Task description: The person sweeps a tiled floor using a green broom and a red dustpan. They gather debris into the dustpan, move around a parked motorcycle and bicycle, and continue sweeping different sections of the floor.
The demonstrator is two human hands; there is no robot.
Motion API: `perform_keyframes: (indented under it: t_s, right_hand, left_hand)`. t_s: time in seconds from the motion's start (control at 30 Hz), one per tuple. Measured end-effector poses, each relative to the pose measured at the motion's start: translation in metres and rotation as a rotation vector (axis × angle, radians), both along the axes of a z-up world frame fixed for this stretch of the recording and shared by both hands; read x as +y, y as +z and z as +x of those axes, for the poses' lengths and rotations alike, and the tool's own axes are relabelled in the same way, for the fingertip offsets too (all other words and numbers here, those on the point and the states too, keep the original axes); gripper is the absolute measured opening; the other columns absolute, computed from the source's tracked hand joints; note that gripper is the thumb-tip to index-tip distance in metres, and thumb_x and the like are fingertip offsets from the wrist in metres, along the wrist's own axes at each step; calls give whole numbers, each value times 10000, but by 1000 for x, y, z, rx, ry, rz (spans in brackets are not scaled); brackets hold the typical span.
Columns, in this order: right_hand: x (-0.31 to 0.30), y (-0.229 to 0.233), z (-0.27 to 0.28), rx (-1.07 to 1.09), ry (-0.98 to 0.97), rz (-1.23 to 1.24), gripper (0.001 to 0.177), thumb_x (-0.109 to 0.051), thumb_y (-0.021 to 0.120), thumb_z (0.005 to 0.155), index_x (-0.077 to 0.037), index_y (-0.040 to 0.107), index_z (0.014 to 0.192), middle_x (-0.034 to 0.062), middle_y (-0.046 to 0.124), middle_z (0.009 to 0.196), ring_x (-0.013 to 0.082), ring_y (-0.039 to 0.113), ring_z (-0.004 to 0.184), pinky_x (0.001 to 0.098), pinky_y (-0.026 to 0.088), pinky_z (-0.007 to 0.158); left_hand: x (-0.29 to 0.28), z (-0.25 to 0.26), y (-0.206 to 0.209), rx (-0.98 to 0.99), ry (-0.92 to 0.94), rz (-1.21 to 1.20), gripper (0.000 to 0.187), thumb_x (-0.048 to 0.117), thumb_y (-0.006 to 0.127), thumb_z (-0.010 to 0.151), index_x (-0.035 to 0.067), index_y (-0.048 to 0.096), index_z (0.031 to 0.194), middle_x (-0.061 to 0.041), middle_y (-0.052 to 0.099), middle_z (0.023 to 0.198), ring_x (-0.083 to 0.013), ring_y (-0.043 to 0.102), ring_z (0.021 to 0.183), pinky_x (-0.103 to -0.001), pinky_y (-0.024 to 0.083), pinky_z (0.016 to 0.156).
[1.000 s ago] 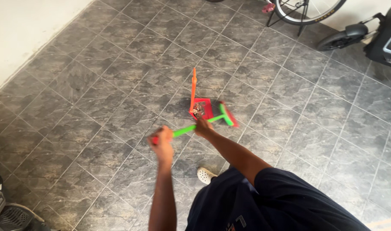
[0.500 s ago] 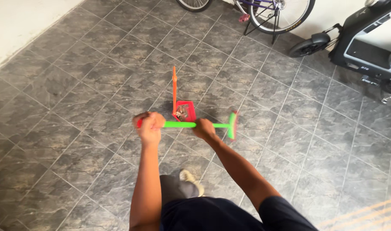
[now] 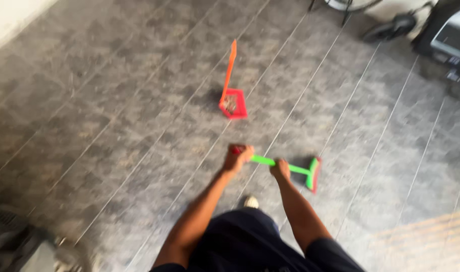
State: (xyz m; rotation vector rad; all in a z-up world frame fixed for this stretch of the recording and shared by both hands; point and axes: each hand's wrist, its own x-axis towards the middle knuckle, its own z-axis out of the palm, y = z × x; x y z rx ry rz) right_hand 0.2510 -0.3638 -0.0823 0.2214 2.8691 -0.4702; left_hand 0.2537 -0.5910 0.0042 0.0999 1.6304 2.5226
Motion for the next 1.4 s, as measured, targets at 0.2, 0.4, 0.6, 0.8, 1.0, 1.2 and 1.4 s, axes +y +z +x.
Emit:
perform_keyframes:
  t_s: [0.2,0.4,0.6,0.8,1.0,1.2,1.4]
  right_hand:
    - [-203,26,-15,-36,273,140,200,-294,654,844,-134,762,791,141,745,856,353,728,904,489,539,787]
    - [-426,107,-9,89,378,-404,239,-221,600,844,-152,795,963,196,737,902,419,701,897,535,543,813]
    - [-542,88,-17,96,406,-427,228,-277,629,856,-145,773,972,193,745,967,411,703,935,520,571,820]
    - [-478,20,6,-156,580,-296,316,-403,618,941,-122,761,961,198,738,928,404,710,913,516,558,808]
    - [-320,-20,16,-86,404,-12,156,-221,652,852,-97,741,885,173,736,908,408,717,884,552,563,798]
    - [-255,8,23,-88,397,165,194,-305,646,892,-156,746,966,130,743,1039,360,670,1095,701,301,1135]
    - [-349,22,-6,-141,570,-147,259,-350,739,772,-105,751,858,188,734,870,382,712,827,497,571,744]
  left_hand:
    - [-217,23,62,-131,332,101,308,280,629,986,92,668,744,9,614,707,-100,547,647,-293,434,613]
    - [-403,78,210,376,567,290,511,222,606,1016,131,317,605,-44,343,550,-211,363,512,-393,325,536]
    - [-437,88,253,558,552,47,517,126,637,1014,83,328,602,-60,355,554,-206,347,473,-402,289,509]
    - [-436,79,158,302,553,188,481,146,628,1002,135,391,584,-2,406,534,-134,379,465,-339,307,493]
    - [-309,79,22,-99,669,-40,498,323,612,999,112,535,556,-7,542,547,-100,489,516,-301,370,528]
    - [-258,137,-23,-7,539,235,501,199,616,1043,108,478,569,-31,539,575,-119,506,551,-329,461,612]
    - [-368,128,58,9,775,183,397,262,590,1051,117,562,683,-13,543,627,-115,483,547,-300,383,513]
